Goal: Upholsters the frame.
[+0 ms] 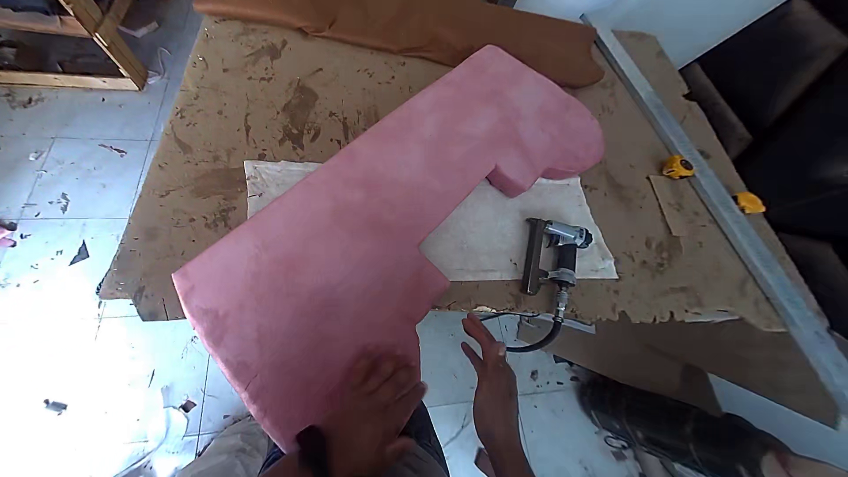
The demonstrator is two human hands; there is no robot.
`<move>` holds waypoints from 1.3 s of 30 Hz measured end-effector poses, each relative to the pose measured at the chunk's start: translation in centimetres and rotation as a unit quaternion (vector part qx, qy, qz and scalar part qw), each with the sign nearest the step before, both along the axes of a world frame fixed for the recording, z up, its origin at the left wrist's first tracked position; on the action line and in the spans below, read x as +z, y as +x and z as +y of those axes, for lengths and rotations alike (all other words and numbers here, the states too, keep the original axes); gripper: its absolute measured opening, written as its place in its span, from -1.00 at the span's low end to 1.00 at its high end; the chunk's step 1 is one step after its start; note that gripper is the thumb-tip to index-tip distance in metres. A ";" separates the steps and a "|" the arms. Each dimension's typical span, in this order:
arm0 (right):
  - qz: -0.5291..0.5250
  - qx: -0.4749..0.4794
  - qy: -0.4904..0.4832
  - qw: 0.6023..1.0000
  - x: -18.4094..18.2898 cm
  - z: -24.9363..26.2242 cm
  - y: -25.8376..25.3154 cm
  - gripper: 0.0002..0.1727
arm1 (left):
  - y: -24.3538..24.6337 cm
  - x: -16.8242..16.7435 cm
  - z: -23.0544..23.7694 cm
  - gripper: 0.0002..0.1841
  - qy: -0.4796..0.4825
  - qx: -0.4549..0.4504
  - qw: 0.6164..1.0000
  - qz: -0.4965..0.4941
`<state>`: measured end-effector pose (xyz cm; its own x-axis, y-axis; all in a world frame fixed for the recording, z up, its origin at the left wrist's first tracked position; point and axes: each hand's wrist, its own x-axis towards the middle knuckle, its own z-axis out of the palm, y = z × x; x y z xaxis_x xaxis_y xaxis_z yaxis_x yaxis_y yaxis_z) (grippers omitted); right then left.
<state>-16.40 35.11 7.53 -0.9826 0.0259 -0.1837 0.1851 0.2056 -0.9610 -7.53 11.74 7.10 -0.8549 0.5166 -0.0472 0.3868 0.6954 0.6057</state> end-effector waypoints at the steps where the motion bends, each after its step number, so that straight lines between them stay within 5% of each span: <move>1: 0.006 -0.004 0.002 1.000 0.0 -0.2 -0.4 -0.11 | -1.6 -0.6 1.7 -0.23 -0.011 -0.024 0.999 -0.021; 3: 0.021 0.003 0.008 1.000 0.3 -0.4 -1.0 -0.19 | -3.9 -2.2 3.2 -0.12 -0.025 -0.033 0.998 -0.044; 6: -0.001 0.028 0.006 1.000 -0.7 -0.4 -0.8 -0.40 | -5.0 -3.1 -0.8 -0.14 -0.062 0.040 0.997 -0.013; 12: -0.200 0.008 -0.127 0.971 -7.6 -0.5 1.0 -0.59 | -5.8 -4.0 -19.3 -0.07 -0.253 0.272 0.925 0.084; 15: -0.259 0.029 -0.209 0.942 -10.1 -1.3 0.7 -0.51 | -5.6 -4.3 -26.7 -0.15 -0.217 0.458 0.862 0.017; 20: -0.281 0.078 -0.287 0.912 -10.6 -2.4 -0.1 -0.47 | -6.5 -4.8 -26.1 -0.24 -0.036 0.601 0.798 -0.039; 28: -0.283 0.096 -0.290 0.909 -10.4 -2.3 -1.1 -0.58 | -6.8 -4.9 -25.0 -0.30 -0.004 0.602 0.798 -0.031; 39: -0.280 0.086 -0.317 0.902 -11.3 -1.3 -0.2 -0.46 | -6.7 -5.0 -25.1 -0.31 -0.007 0.604 0.796 -0.023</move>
